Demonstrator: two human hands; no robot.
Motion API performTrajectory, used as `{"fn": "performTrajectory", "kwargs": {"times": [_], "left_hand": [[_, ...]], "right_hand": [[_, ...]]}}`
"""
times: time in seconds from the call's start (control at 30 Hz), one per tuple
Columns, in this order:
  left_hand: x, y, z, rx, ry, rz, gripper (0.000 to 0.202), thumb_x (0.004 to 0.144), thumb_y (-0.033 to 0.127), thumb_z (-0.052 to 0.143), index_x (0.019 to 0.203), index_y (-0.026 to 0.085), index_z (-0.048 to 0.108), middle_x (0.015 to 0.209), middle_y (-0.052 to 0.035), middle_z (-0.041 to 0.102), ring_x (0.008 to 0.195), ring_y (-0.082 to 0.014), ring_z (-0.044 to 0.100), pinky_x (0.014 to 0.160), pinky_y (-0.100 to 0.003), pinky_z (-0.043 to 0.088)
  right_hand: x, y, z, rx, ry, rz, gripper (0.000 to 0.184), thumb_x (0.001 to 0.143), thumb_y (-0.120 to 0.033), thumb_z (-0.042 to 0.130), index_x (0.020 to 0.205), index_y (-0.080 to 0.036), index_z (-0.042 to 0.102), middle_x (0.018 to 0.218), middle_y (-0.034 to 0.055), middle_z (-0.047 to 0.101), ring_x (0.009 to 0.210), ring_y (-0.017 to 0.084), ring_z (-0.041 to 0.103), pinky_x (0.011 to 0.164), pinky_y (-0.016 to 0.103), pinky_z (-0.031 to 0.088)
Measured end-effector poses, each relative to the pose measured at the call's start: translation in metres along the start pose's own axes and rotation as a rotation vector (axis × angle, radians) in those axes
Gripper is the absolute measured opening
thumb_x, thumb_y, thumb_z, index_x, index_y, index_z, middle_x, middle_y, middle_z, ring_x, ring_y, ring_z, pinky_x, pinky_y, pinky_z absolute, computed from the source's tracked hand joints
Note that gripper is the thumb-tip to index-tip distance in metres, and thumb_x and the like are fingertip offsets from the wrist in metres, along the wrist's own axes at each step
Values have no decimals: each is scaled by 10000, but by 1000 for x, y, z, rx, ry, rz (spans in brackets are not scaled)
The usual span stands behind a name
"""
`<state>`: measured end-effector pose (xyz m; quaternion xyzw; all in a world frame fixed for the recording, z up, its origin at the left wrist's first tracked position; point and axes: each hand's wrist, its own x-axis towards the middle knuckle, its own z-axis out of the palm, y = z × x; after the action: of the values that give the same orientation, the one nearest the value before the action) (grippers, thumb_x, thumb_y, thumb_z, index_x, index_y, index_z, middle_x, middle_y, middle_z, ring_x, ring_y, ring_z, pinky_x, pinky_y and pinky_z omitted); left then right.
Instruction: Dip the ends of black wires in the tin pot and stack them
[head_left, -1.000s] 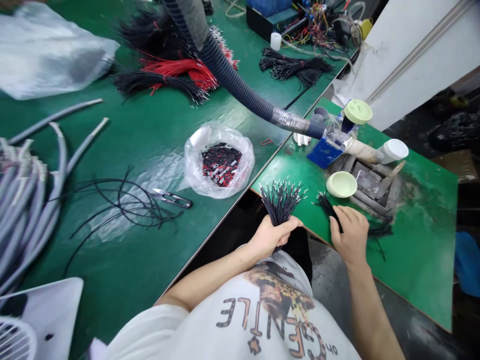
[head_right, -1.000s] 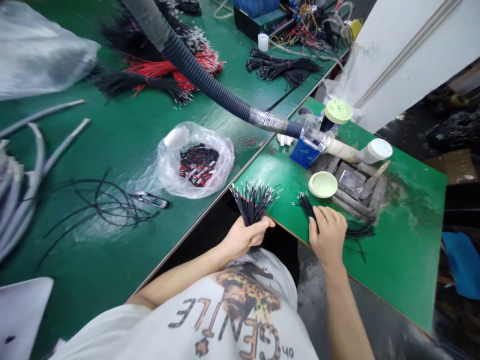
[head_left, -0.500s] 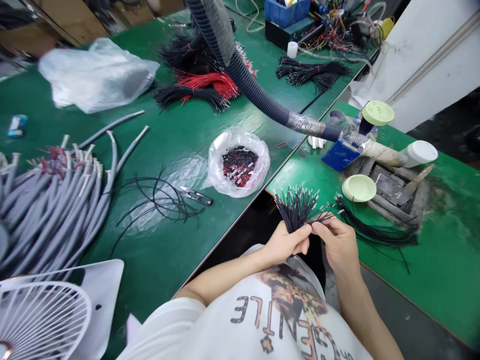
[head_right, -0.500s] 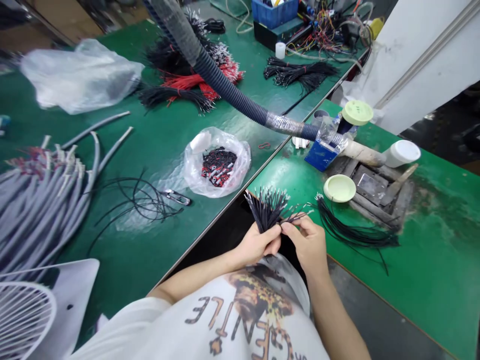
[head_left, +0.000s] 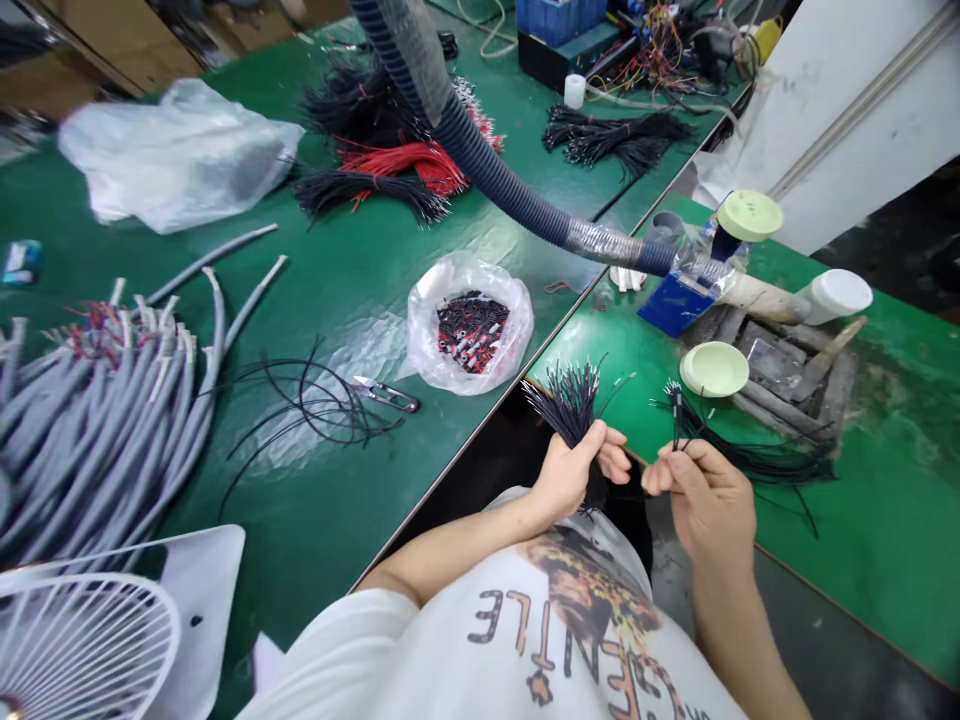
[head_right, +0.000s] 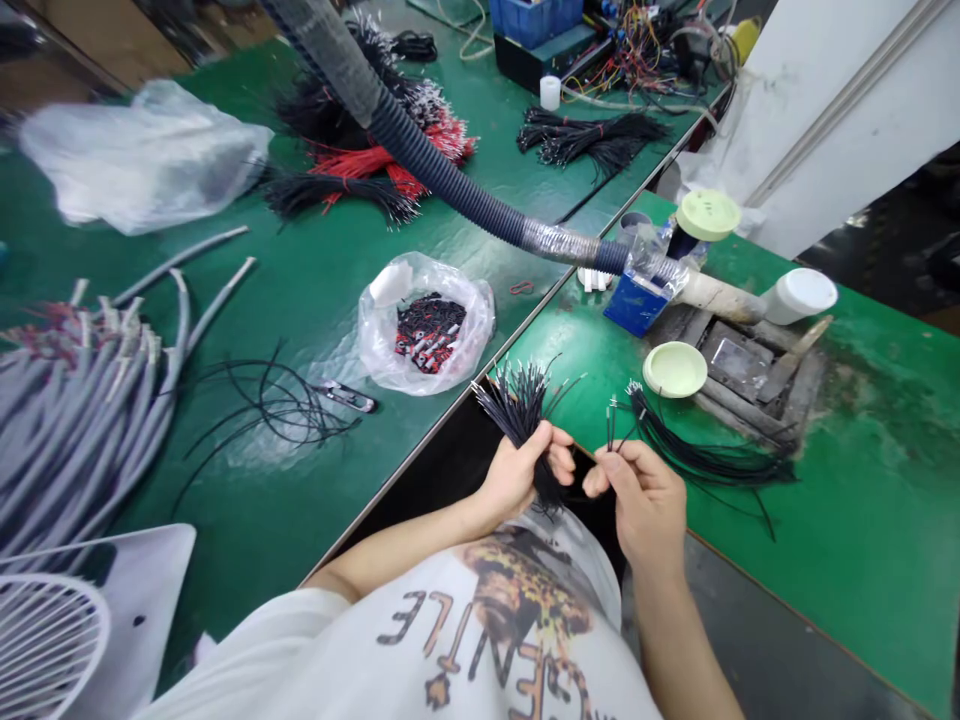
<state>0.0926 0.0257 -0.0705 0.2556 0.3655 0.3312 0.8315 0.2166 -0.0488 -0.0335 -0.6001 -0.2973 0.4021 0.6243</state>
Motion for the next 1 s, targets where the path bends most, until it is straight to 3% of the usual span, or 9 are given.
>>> {"fn": "performTrajectory", "kwargs": {"times": [0.13,0.3,0.53,0.8,1.0], "left_hand": [[1,6,0,62,-38,17,556,747,627,757,877,87,734,404,69,447,355,-37,296,408,-214,211],[1,8,1,42,-77,-7,520,645,534,864,888,90,744,428,74,449,379,-40,324,413,-221,197],[2,10,-3,87,-110,18,421,680,502,848,798,111,746,554,15,587,410,-40,362,404,-221,225],[2,9,-6,140,-113,9,442,678,530,842,799,118,739,619,-5,625,428,-41,370,416,-219,269],[-2,16,-2,161,-130,-17,471,674,538,838,823,106,725,454,53,494,402,-54,378,419,-217,246]], "right_hand": [[-6,6,-12,-125,-46,124,137,884,-313,705,872,-178,724,567,-27,573,460,101,519,480,243,431],[-6,11,-8,-261,-104,129,225,867,-375,707,785,-166,717,546,-17,580,407,90,492,416,220,404],[-2,5,-3,-365,-166,84,246,888,-381,677,775,-173,745,574,1,617,417,96,523,442,226,432],[0,6,-3,-387,-182,98,277,890,-382,671,706,-178,709,511,-23,551,406,94,476,437,233,383],[-1,8,-3,-380,-151,89,318,917,-350,648,647,-184,657,482,-32,516,448,97,464,490,245,371]]}}
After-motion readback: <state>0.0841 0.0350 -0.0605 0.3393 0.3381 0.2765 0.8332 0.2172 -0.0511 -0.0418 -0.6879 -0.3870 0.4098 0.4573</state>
